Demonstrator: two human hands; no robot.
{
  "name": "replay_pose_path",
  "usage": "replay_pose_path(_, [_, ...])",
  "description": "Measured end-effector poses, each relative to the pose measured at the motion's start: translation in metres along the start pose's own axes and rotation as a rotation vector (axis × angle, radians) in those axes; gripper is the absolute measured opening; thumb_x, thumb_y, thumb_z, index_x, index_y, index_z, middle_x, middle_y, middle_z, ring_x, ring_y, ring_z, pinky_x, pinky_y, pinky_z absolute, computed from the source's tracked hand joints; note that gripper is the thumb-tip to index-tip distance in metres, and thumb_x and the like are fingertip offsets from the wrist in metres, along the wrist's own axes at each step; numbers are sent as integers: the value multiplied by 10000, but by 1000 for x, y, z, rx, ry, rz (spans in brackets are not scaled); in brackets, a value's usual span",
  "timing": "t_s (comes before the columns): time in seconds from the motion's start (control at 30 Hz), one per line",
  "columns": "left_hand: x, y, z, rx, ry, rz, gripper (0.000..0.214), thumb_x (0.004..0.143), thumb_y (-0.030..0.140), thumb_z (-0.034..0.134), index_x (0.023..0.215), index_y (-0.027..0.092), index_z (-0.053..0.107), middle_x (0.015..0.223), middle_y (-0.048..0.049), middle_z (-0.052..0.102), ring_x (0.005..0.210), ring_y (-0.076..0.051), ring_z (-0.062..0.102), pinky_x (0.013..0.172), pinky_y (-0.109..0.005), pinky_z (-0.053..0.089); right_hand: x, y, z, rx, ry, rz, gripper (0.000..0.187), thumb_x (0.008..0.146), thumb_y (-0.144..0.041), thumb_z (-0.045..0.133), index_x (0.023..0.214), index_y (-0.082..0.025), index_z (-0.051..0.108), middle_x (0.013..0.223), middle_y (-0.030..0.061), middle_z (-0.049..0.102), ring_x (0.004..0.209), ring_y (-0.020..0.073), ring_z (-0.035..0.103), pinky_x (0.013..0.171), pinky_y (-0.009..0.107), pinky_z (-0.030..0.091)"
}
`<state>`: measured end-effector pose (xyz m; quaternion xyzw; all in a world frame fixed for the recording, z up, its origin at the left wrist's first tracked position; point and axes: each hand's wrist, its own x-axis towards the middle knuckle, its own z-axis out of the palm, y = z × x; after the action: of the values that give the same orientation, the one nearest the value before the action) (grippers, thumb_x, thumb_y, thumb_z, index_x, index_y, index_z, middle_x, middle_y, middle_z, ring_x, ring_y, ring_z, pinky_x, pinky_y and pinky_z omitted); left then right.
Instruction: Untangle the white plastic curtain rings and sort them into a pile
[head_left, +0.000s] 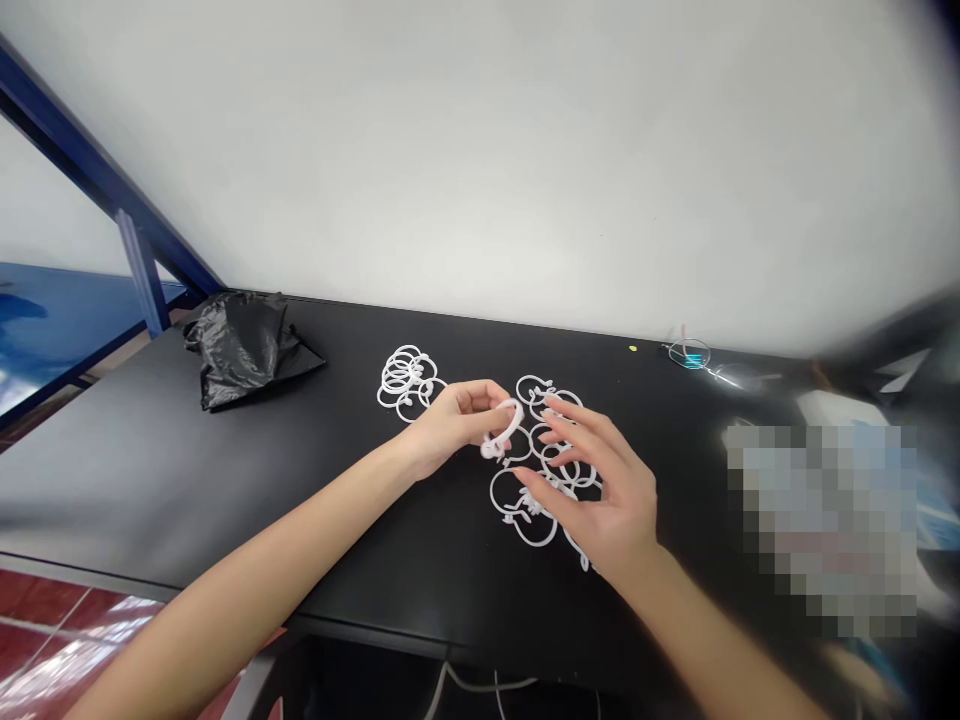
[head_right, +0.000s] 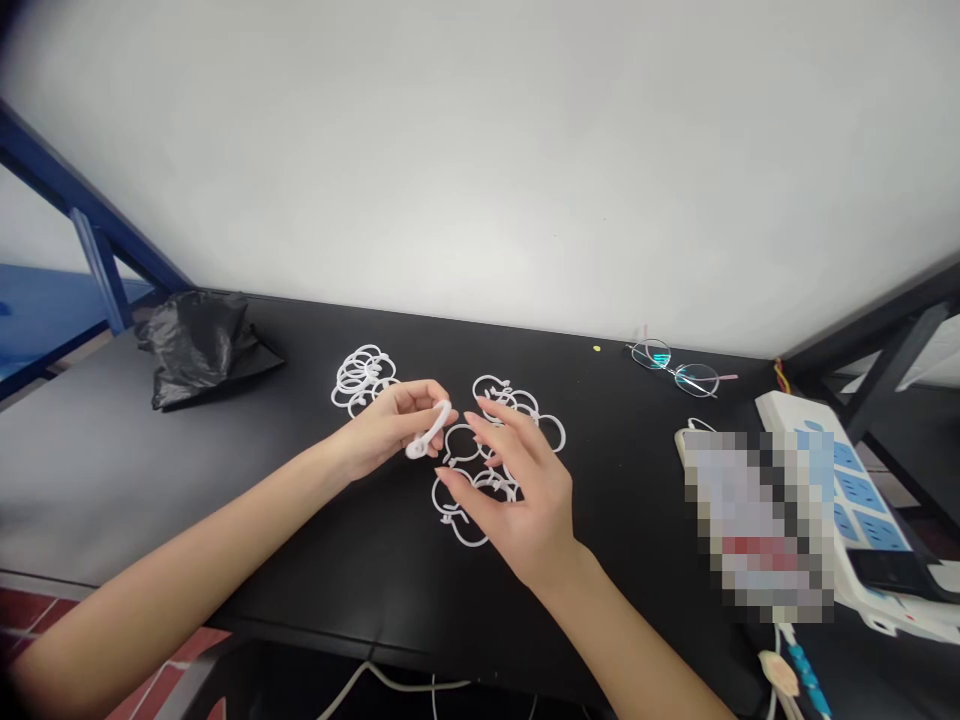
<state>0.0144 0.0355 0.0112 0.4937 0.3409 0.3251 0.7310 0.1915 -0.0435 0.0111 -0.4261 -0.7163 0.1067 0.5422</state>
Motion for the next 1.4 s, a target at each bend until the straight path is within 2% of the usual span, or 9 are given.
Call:
replay_pose_path(0.2, [-5,0,12,117,69,13,54,833,198,606,859,164,573,389,125,453,279,-25,386,560,-251,554,0,-1,0,39,-41,-148,519,764,-94,770,1237,-244,620,973,55,637,664,133,595,589,315,585])
replay_pose_path(0.37, [-7,-2,19,20,63,75,228,887,225,436,1068,180,567,740,0,659,649,-115,631,567,-200,502,-1,0,3,21,-110,-153,481,804,-98,722,1246,-247,607,916,40,648,632,126,603,602,303,588])
replay_pose_path(0.43, [-7,-4,20,-3,59,86,243,882,230,431,1085,186,556,798,5,627,588,-84,556,483,-169,432,-2,1,4,14,-114,-138,476,811,-76,704,1245,-244,605,912,39,654,633,125,615,620,301,593])
replay_pose_path(0.57, [-9,-6,22,20,-6,38,196,906,226,407,1050,190,534,562,81,434,408,-41,279,393,-142,225,-3,1,5,40,-65,-108,449,810,-42,693,1208,-236,618,913,43,671,631,124,627,596,284,586])
replay_pose_path(0.87, [-14,3,24,127,-156,-133,214,878,226,483,1076,185,554,426,130,284,363,-50,233,429,-180,392,-2,0,3,108,-37,-63,354,828,-13,652,1099,-238,690,925,36,727,662,130,680,616,270,606])
replay_pose_path(1.07, [-17,-3,21,176,-116,265,402,970,473,397,1217,169,490,704,34,512,497,-82,469,492,-219,411,-1,-4,1,240,29,321,136,855,-121,674,912,-233,725,780,-13,731,587,112,686,576,230,611])
replay_pose_path(1.13, [-18,-7,19,332,-129,411,475,928,502,511,1268,175,457,730,29,523,576,-97,485,547,-226,416,0,-6,0,264,38,368,94,852,-152,688,889,-228,728,769,-12,741,579,116,696,570,225,616])
replay_pose_path(1.27, [-19,-12,19,576,-54,495,367,892,409,621,1156,189,491,684,53,493,624,-100,465,611,-226,401,0,-7,-1,266,33,366,86,868,-170,670,893,-219,735,763,-1,750,583,137,715,569,250,634])
replay_pose_path(1.4, [-21,-11,20,570,-31,496,302,908,416,594,1084,192,495,669,60,461,611,-98,439,606,-220,387,-2,-4,0,196,25,171,193,841,-124,683,995,-227,735,841,22,767,672,170,735,597,290,647])
